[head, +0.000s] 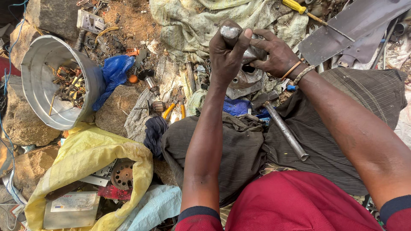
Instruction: The person sits on the ground and uses a hammer and chisel to strike and shape a metal component. They repeatedly reposition the object, inspect it, and continue hammering to modify its form.
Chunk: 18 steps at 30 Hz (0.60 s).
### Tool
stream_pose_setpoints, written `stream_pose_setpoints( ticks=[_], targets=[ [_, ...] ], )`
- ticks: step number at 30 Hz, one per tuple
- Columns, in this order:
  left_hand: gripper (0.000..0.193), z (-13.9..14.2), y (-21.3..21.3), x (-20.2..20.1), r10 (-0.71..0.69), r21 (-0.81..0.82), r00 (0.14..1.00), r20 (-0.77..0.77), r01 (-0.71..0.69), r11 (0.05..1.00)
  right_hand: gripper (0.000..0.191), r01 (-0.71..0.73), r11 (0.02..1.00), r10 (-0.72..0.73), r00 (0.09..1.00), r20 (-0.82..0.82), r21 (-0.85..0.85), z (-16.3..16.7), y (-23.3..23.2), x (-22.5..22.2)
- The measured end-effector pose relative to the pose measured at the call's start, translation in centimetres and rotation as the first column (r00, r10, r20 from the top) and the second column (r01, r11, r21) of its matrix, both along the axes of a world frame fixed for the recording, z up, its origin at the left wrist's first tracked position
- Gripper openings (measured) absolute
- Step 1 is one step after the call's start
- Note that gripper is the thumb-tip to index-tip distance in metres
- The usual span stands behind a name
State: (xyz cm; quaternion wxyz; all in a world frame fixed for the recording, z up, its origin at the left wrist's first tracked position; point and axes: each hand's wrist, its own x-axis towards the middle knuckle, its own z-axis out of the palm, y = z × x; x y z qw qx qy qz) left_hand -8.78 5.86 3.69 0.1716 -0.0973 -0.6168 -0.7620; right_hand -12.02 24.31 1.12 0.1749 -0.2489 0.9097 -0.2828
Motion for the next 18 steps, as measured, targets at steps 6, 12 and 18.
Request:
stream_pose_setpoints(
  ticks=[6,12,18],
  targets=[
    [0.025,-2.7,0.1,0.0,0.055,-0.124,0.996,0.068,-0.046,0.991,0.071,0.016,0.998,-0.013,0.999,0.040,-0.063,0.1,0.2,-0.1],
    [0.026,-6.4,0.5,0.1,0.230,-0.242,0.956,0.183,-0.183,0.953,0.077,0.019,0.999,-0.016,0.998,0.056,-0.040,-0.4,0.2,-0.8],
    [0.027,-6.8,1.2,0.1,0.257,0.062,0.954,0.156,-0.269,0.961,0.080,-0.027,0.998,0.027,1.000,-0.004,-0.060,-0.8,0.2,-0.9]
  ],
)
